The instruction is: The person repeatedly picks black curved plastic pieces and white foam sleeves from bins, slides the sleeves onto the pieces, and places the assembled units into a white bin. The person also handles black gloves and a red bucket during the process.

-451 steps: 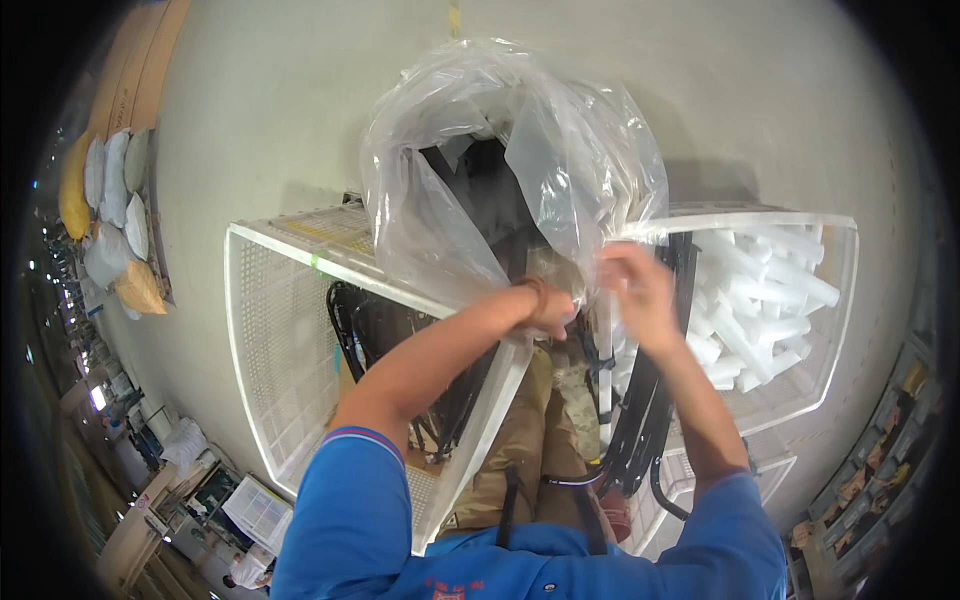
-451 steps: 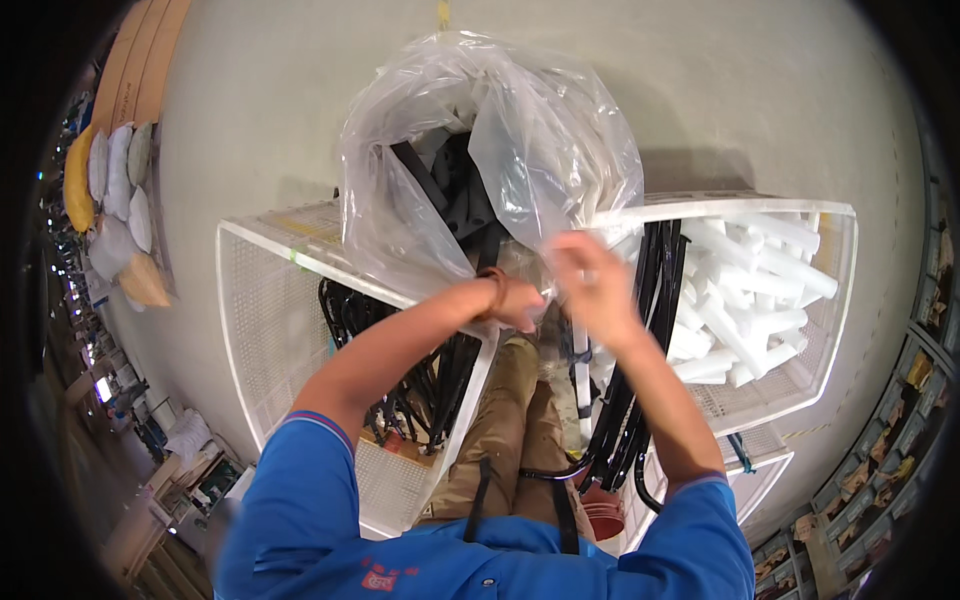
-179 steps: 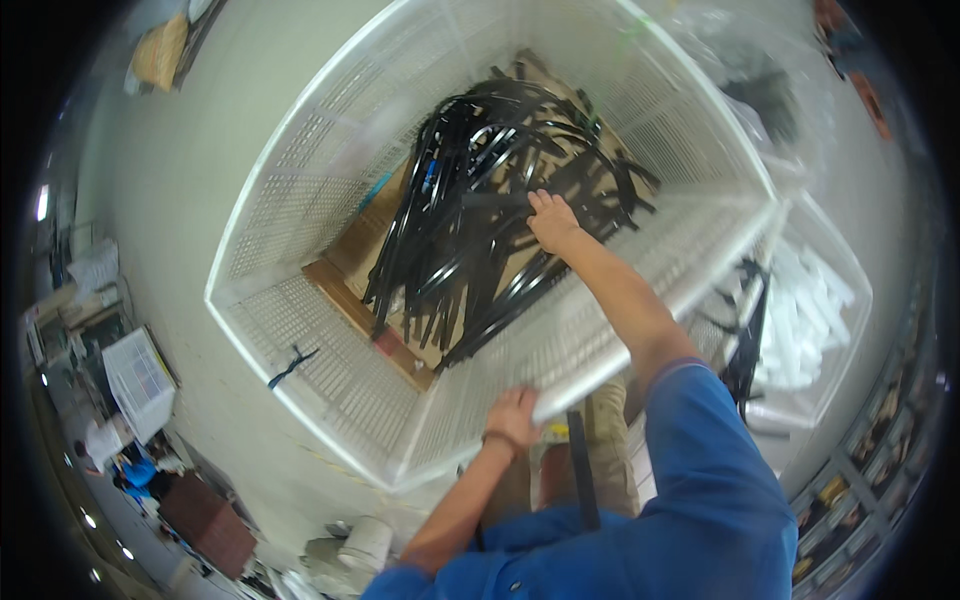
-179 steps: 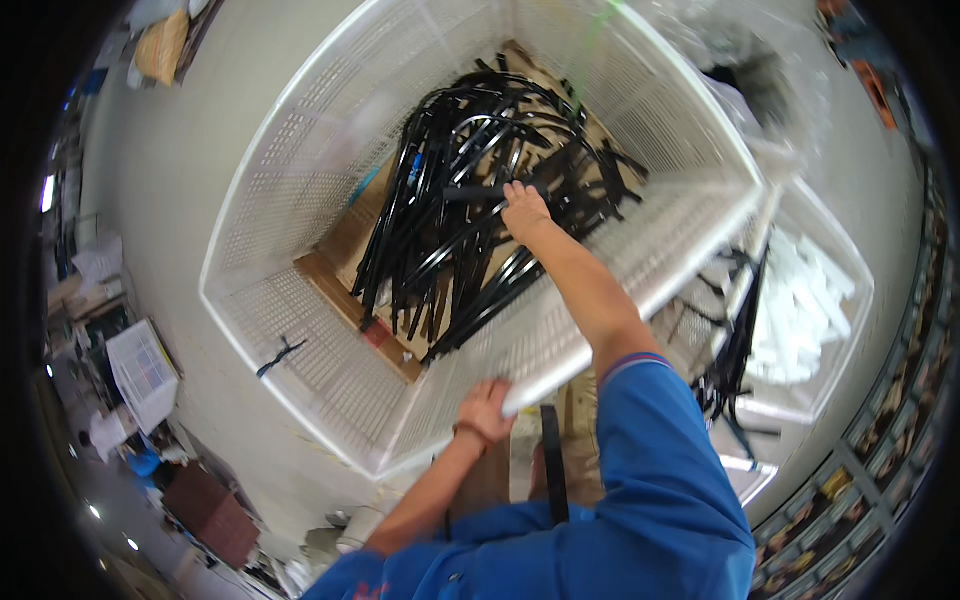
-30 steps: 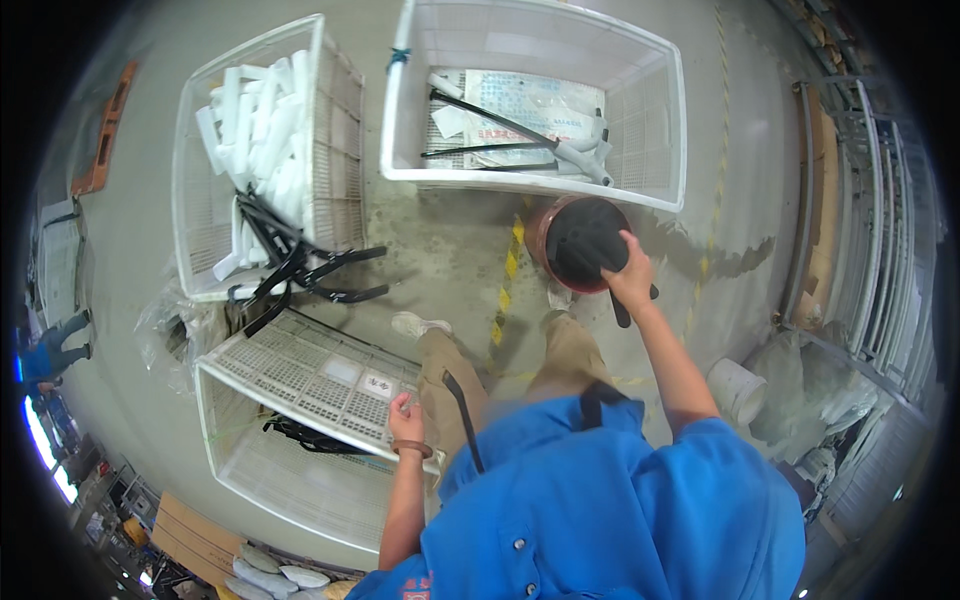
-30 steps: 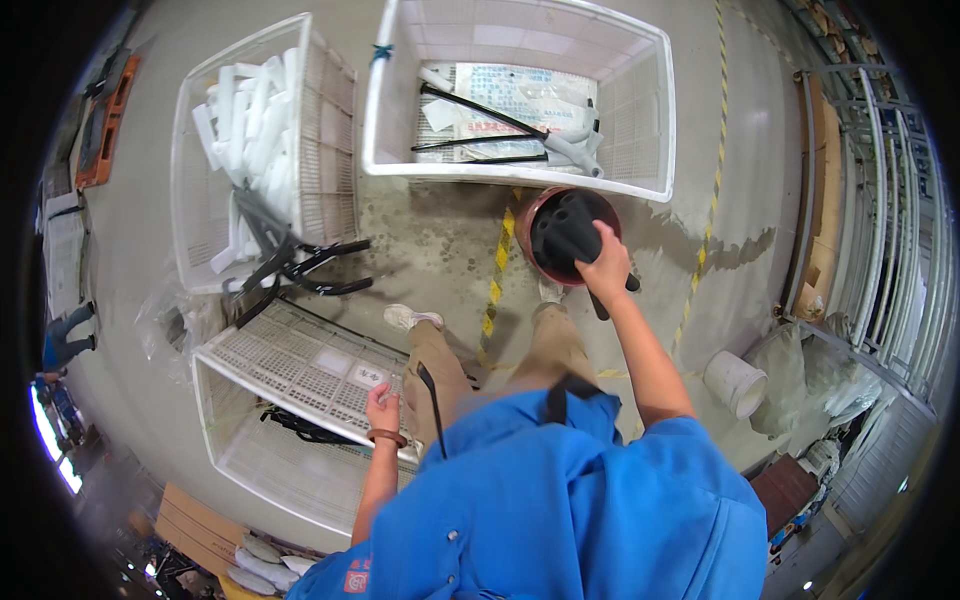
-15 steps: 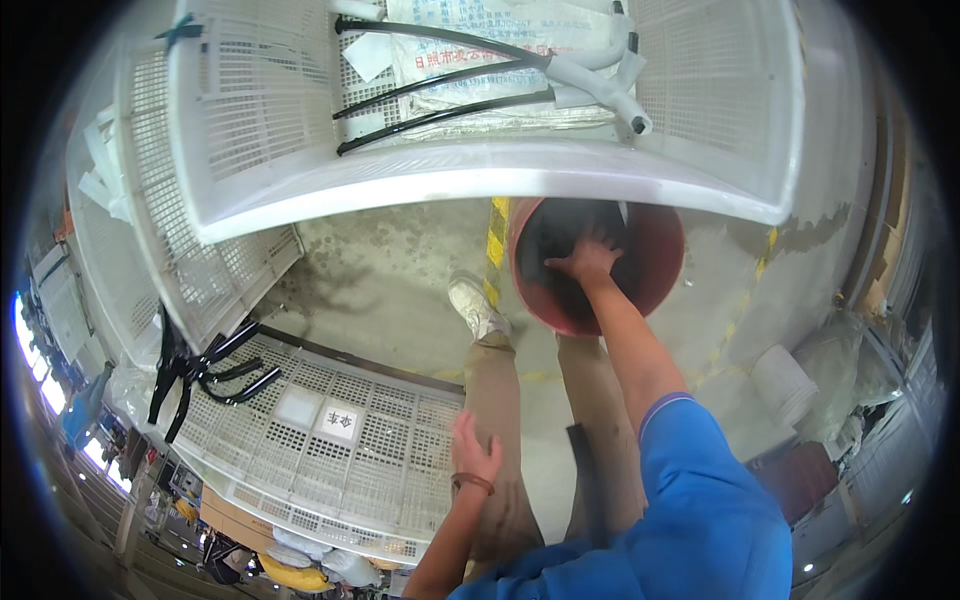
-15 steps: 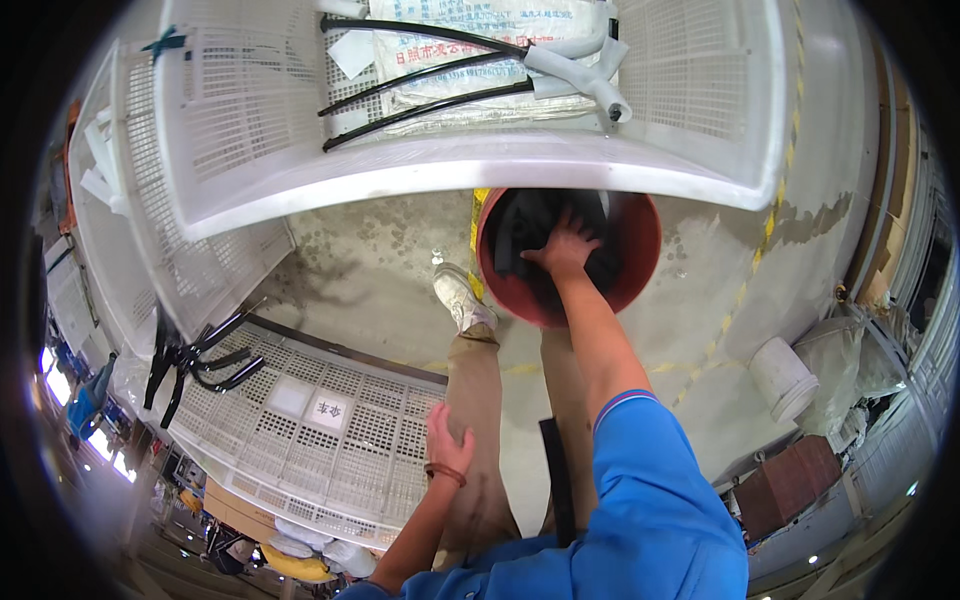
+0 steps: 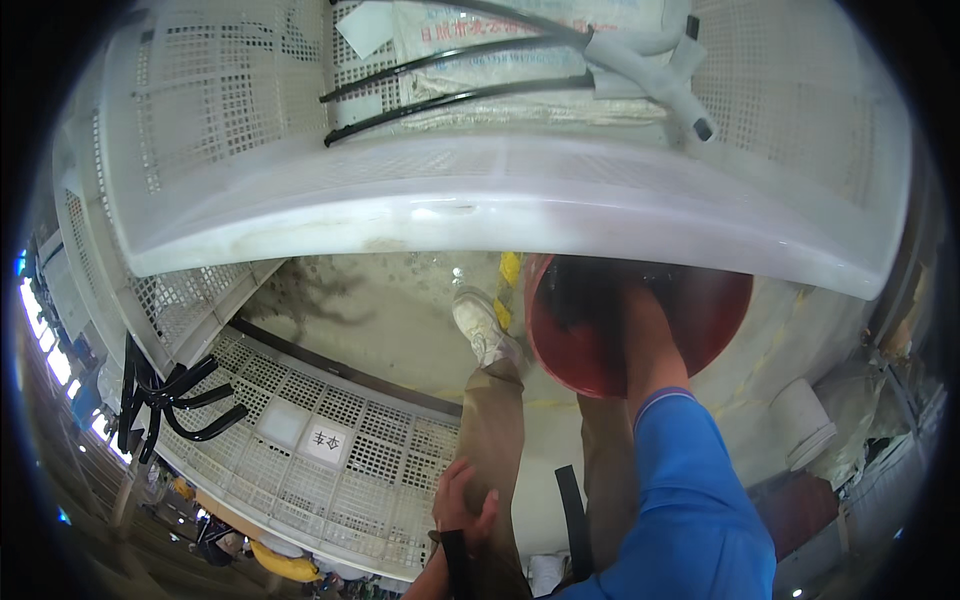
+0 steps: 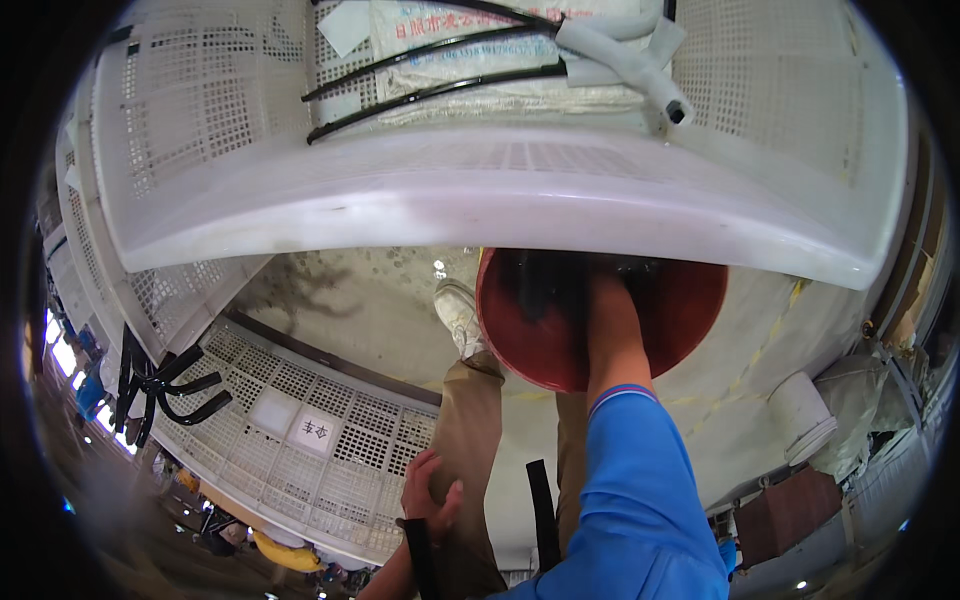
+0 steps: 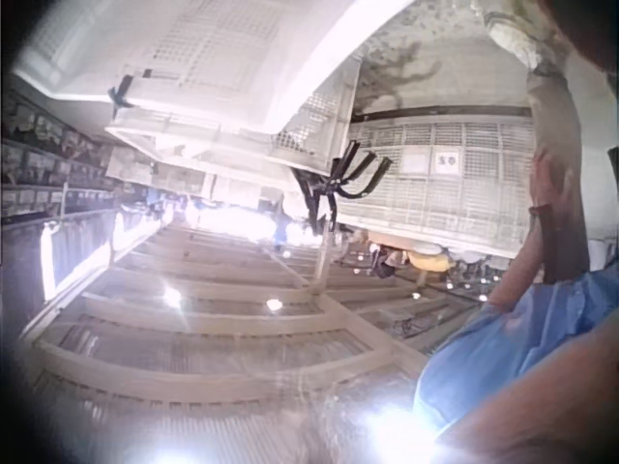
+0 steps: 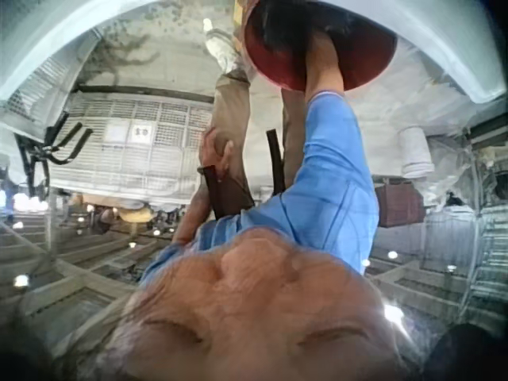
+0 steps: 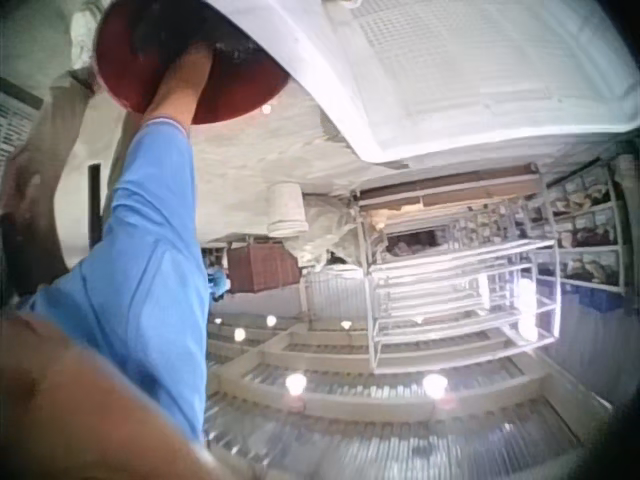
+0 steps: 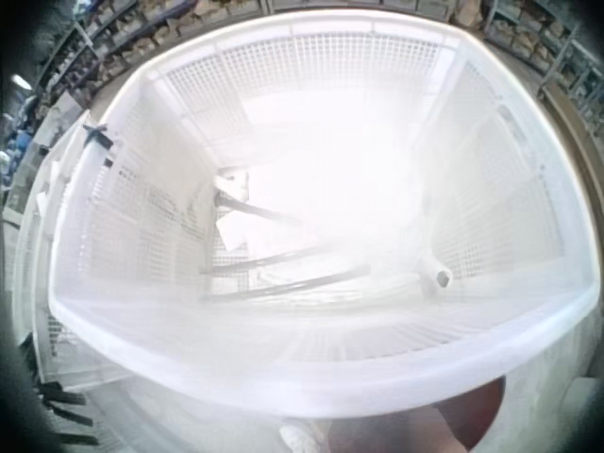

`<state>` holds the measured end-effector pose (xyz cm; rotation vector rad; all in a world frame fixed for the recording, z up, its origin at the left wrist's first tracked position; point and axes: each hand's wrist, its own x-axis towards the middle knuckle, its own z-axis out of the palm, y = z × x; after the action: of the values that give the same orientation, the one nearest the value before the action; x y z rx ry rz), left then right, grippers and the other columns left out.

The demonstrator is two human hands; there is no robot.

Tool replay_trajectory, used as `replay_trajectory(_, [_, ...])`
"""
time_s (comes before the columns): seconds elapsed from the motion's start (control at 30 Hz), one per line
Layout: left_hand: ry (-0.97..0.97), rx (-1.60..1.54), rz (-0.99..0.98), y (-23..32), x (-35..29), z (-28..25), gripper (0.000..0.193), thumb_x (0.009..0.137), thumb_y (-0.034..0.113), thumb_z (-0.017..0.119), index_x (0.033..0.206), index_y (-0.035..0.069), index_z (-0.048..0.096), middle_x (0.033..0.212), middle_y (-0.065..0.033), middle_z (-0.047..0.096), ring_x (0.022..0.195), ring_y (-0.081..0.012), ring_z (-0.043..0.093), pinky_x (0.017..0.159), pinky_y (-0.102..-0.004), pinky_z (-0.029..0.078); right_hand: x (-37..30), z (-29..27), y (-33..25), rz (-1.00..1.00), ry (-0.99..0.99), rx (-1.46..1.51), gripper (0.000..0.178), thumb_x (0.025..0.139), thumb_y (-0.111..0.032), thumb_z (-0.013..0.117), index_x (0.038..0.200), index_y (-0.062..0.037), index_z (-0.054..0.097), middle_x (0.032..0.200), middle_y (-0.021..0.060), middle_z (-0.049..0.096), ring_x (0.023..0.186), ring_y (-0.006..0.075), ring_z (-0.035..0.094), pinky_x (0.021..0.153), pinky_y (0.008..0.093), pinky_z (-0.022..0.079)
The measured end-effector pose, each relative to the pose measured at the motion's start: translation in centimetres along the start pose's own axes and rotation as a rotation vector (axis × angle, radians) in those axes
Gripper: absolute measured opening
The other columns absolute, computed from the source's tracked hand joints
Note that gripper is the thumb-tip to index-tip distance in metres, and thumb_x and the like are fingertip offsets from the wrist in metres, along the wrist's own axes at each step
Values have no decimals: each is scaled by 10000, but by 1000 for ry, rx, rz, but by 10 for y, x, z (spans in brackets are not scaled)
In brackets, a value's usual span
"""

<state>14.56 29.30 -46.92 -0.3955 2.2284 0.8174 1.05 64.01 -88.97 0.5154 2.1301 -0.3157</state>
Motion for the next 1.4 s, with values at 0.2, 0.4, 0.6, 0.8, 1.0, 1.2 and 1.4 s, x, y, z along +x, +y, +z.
replay_trajectory(0.2, [-26, 59, 78, -22, -6, 17, 422, 781, 174, 751, 1128, 17, 569, 1254, -193, 556, 1129, -380, 564, 942, -436, 482, -64, -102, -11, -16, -191, 657, 1177, 699, -666, 697, 1490, -63, 67, 1563, 192, 123, 1449, 392, 209, 1113, 648, 191])
replay_trajectory(0.4, [-43, 22, 61, -32, -7, 15, 369, 789, 167, 745, 1084, 13, 586, 1225, -189, 575, 1130, -377, 567, 941, -428, 483, -119, -87, -90, 194, -230, 232, 1408, 635, -713, 734, 1543, -61, -121, 1629, 189, -33, 1483, 410, 126, 1101, 718, 146])
replay_trajectory(0.6, [36, 46, 136, -43, 0, 4, 424, 750, 198, 771, 1090, 19, 594, 1184, -226, 599, 1052, -407, 612, 862, -450, 529, -58, -12, -78, 156, -81, -36, 967, 797, -496, 661, 1503, -38, 184, 1519, 213, 280, 1371, 408, 348, 1072, 656, 263])
replay_trajectory(0.8, [29, 96, 33, -49, -4, -3, 403, 749, 221, 766, 1062, 40, 588, 1166, -208, 602, 1047, -399, 604, 869, -472, 509, -21, 4, -55, -46, -155, -174, 739, 794, -391, 642, 1381, -33, 369, 1365, 213, 436, 1226, 393, 463, 1010, 581, 356])
replay_trajectory(1.0, [-42, 42, -50, -42, 1, -2, 385, 774, 266, 739, 1053, 41, 602, 1247, -178, 568, 1134, -373, 559, 950, -475, 457, -95, -113, -63, -466, 76, -357, 538, 792, -286, 624, 1258, -27, 554, 1210, 213, 591, 1081, 379, 578, 947, 505, 450])
replay_trajectory(1.2, [6, 107, 5, -38, 4, -4, 353, 768, 230, 754, 1021, 39, 599, 1204, -154, 600, 1074, -360, 594, 887, -435, 500, -106, -185, -50, 105, 202, 94, 786, 857, -587, 606, 1369, -2, 496, 1381, 261, 512, 1289, 383, 486, 1071, 450, 391])
replay_trajectory(1.4, [-20, 120, -34, -37, 3, -2, 351, 779, 242, 744, 1031, 43, 601, 1222, -141, 594, 1078, -357, 595, 887, -435, 500, -107, -72, -59, 121, -66, 899, 1094, 737, -711, 675, 1527, -72, 272, 1577, 221, 217, 1439, 390, 263, 1164, 448, 269])
